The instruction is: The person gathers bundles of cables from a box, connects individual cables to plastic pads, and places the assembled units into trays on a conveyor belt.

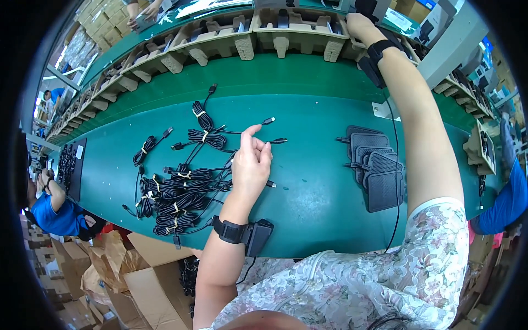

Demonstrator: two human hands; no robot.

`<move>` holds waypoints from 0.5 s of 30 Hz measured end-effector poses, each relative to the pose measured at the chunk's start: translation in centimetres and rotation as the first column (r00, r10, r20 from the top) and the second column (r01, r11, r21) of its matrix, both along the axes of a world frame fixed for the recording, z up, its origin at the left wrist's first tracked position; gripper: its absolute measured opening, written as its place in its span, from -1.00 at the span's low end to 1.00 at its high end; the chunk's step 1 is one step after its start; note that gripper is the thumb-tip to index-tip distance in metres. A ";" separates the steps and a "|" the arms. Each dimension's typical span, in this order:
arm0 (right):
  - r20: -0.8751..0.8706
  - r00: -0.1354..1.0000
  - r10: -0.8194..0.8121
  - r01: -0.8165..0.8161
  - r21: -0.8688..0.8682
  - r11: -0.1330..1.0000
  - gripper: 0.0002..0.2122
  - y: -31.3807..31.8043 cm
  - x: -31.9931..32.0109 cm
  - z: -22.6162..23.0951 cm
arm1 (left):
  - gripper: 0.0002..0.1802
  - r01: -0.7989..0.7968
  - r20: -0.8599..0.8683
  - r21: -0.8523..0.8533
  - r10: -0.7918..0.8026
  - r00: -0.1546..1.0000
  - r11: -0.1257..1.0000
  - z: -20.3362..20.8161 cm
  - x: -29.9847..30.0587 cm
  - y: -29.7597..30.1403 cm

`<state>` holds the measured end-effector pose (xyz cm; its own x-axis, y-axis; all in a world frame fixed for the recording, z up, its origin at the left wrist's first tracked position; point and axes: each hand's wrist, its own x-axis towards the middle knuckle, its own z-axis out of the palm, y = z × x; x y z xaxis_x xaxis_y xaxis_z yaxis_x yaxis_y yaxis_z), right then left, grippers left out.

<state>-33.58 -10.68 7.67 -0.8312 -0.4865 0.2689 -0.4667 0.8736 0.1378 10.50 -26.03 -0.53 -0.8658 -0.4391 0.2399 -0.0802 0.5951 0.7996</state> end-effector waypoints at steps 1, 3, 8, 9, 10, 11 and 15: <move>0.008 1.000 -0.001 0.001 0.004 1.000 -0.76 -0.2 -0.7 -0.2 | -0.58 0.004 -0.002 -0.006 -0.004 1.000 1.000 0.0 0.0 0.0; -0.090 0.993 -0.080 0.091 0.127 0.988 -0.72 2.6 -4.1 0.0 | -0.58 0.048 -0.017 0.003 -0.048 0.999 0.999 0.1 -0.6 0.8; 0.124 0.992 -0.024 0.034 -0.077 0.996 -0.80 -1.1 2.7 1.2 | -0.60 0.012 0.009 -0.048 -0.011 1.000 0.999 -0.2 0.1 -0.6; 0.132 0.990 -0.047 0.056 -0.069 0.996 -0.80 0.1 2.7 0.8 | -0.61 0.027 0.001 -0.051 -0.027 1.000 0.998 -0.2 -0.1 -0.3; 0.033 0.998 -0.059 0.062 -0.120 0.991 -0.81 1.1 2.0 0.4 | -0.61 0.049 0.007 -0.043 -0.049 0.999 0.998 -0.2 -0.3 -0.1; -0.069 0.995 -0.074 0.062 -0.170 0.984 -0.81 2.1 1.6 0.1 | -0.61 0.060 0.006 -0.049 -0.060 0.998 0.997 -0.2 -0.7 0.1; -0.327 0.945 0.023 -0.111 -0.251 0.962 -0.85 3.3 4.1 -1.3 | -0.61 0.055 0.010 -0.069 -0.055 0.998 0.996 -0.2 -1.0 -0.1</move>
